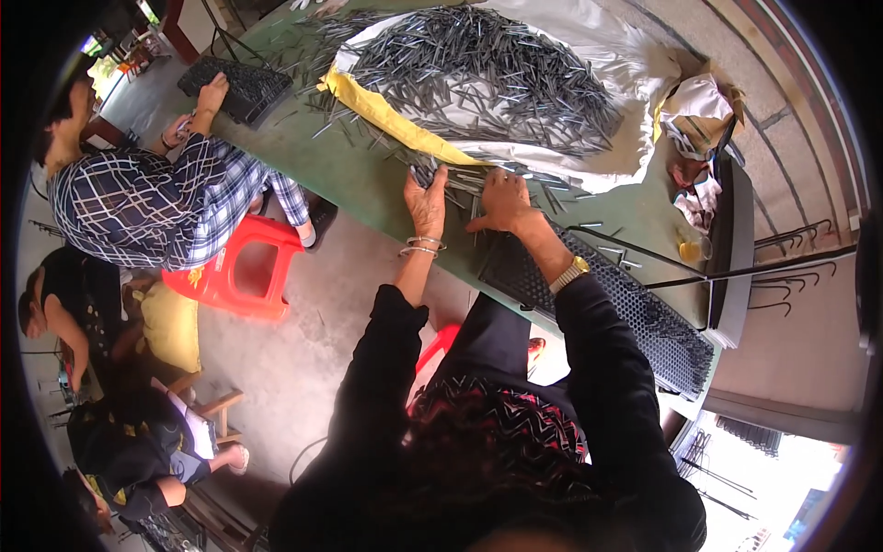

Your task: Sorting and inspecting small metal components at a workbench in a fabrication setting.

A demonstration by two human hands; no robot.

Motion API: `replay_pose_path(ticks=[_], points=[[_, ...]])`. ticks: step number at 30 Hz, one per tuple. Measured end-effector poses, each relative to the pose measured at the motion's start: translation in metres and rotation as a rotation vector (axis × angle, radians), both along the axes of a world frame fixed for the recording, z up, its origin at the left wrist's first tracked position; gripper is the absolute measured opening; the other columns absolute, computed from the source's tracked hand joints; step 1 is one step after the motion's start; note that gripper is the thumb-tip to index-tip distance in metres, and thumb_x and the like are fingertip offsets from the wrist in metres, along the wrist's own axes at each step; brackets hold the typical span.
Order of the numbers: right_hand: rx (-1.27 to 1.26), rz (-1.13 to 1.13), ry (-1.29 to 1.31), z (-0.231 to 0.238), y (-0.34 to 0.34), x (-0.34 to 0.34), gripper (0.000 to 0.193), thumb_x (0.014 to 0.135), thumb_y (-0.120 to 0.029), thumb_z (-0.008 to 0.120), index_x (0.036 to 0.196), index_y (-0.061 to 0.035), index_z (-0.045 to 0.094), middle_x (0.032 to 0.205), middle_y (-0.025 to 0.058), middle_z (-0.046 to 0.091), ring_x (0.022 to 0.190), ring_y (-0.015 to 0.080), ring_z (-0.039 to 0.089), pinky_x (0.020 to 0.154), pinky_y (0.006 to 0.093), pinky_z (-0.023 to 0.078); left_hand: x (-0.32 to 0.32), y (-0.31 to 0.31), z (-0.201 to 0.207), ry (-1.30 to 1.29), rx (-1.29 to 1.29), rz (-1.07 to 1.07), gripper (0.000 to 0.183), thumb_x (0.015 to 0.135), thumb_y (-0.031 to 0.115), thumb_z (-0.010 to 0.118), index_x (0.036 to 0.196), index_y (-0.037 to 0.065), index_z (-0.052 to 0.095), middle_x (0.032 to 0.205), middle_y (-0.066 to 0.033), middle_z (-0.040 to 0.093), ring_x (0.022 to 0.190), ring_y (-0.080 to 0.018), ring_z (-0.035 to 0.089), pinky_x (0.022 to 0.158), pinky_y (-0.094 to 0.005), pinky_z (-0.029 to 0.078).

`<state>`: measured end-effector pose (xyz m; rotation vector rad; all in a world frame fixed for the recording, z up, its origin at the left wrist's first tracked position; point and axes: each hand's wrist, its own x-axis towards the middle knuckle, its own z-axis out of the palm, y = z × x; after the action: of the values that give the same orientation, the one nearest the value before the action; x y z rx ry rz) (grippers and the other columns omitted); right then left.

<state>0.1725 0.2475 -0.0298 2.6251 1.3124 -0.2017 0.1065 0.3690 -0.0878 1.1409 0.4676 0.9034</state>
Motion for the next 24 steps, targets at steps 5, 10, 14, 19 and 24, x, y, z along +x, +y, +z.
replay_pose_path(ticks=[5,10,14,19,24], points=[[0.038,-0.137,0.146,-0.002,0.000,0.018,0.077,0.069,-0.045,0.076,0.119,0.0096,0.054,0.127,0.0298,0.045,0.116,0.0424,0.049,0.097,0.0467,0.039,0.012,-0.007,0.009,-0.141,-0.278,0.024,0.012,0.079,0.005,0.068,0.085,0.001,0.059,0.068,-0.0023,0.058,0.057,-0.0122,0.054,0.056,-0.0277,0.045],[0.169,-0.252,0.143,-0.004,0.007,0.012,0.022,0.080,-0.008,0.058,0.096,0.0022,0.068,0.113,0.0232,0.059,0.100,0.0374,0.061,0.080,0.0411,0.052,0.016,-0.006,0.012,-0.111,-0.549,0.001,0.015,0.076,0.005,0.070,0.080,-0.001,0.057,0.067,-0.0066,0.058,0.053,-0.0158,0.054,0.051,-0.0308,0.047],[0.116,-0.276,0.147,-0.009,0.010,0.016,0.023,0.080,-0.014,0.062,0.097,0.0000,0.068,0.109,0.0201,0.061,0.102,0.0351,0.061,0.082,0.0413,0.052,0.011,-0.023,0.018,0.070,-0.667,-0.088,0.016,0.074,0.006,0.072,0.078,-0.003,0.060,0.070,-0.0084,0.061,0.056,-0.0185,0.058,0.051,-0.0320,0.047],[0.264,-0.299,0.012,-0.013,0.013,0.020,0.041,0.076,-0.033,0.069,0.096,0.0030,0.065,0.101,0.0210,0.063,0.096,0.0374,0.062,0.080,0.0441,0.051,0.011,-0.037,0.026,0.178,-0.682,0.022,0.018,0.072,0.004,0.074,0.077,-0.008,0.061,0.073,-0.0107,0.063,0.058,-0.0187,0.059,0.053,-0.0335,0.047],[0.407,-0.342,0.100,-0.024,0.002,0.045,0.046,0.075,-0.033,0.069,0.097,0.0065,0.061,0.098,0.0261,0.063,0.093,0.0377,0.064,0.080,0.0458,0.051,0.025,-0.051,0.041,0.322,-0.637,0.050,0.018,0.072,0.003,0.074,0.076,-0.009,0.061,0.076,-0.0114,0.064,0.059,-0.0180,0.059,0.054,-0.0336,0.048]])
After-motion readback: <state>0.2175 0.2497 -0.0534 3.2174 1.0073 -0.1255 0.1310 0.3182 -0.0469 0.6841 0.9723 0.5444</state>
